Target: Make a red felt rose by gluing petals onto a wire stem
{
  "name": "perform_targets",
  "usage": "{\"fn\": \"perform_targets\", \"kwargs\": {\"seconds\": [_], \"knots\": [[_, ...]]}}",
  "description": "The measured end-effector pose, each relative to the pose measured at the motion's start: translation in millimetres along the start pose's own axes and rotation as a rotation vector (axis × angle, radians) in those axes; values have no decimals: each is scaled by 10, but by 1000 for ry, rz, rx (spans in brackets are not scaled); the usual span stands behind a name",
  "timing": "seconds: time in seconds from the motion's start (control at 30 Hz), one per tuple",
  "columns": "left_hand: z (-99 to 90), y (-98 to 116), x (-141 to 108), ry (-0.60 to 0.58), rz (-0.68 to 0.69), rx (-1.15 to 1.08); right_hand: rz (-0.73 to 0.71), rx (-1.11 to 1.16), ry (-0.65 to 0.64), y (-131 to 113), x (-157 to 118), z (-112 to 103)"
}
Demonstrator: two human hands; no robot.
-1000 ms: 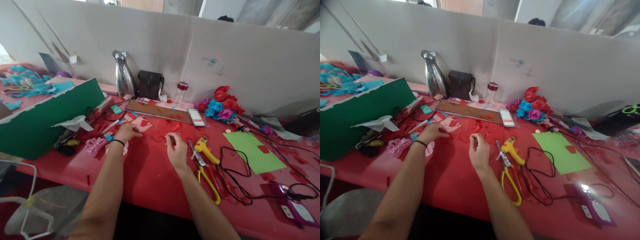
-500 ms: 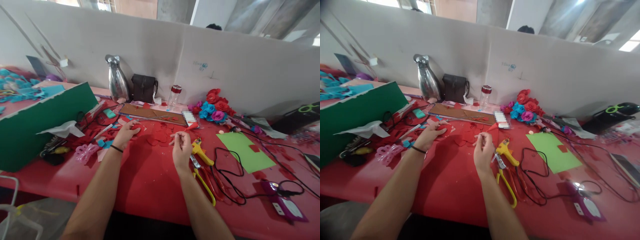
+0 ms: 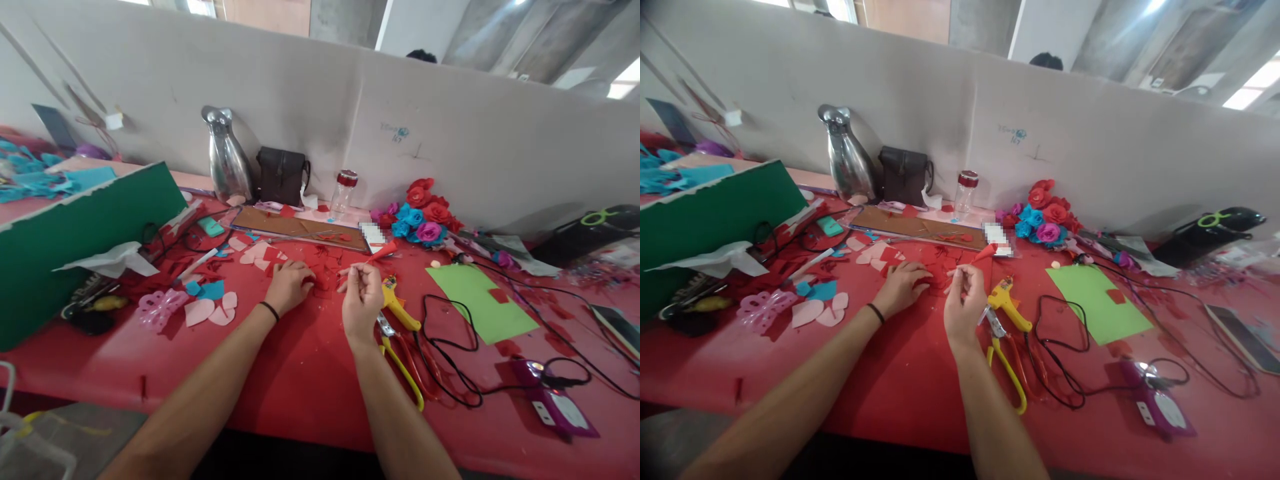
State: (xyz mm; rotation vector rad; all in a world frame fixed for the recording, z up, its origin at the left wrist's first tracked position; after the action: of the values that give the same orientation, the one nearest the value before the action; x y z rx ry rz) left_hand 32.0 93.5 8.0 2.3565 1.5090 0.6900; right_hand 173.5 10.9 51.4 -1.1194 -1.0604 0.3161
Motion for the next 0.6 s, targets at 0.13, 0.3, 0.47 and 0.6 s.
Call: {"fn": "perform_targets", "kwargs": {"seconds": [0.13, 0.3, 0.47, 0.6], "knots": [[-10, -159, 57, 19, -123, -148, -2, 1, 5, -27, 13, -5], [-121, -571, 59, 145, -397, -798, 12, -4, 7, -32, 10, -9], [-12, -727, -3, 106, -628, -1277, 29, -7, -12, -1, -9, 16], [-117, -764, 27, 95, -587, -1033, 22, -13, -38, 8, -23, 48]]}}
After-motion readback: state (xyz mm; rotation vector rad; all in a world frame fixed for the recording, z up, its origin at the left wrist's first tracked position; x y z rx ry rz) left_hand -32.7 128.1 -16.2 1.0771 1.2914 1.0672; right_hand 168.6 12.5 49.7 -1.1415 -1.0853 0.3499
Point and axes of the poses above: each hand's wrist, its own x-axis towards the middle knuckle, its own z-axis out of the palm, y = z × x, the point moved 10 cm from there along x, towards the middle knuckle, and after that the axes turned 6 degrees about -z, right-handed, at the moved point
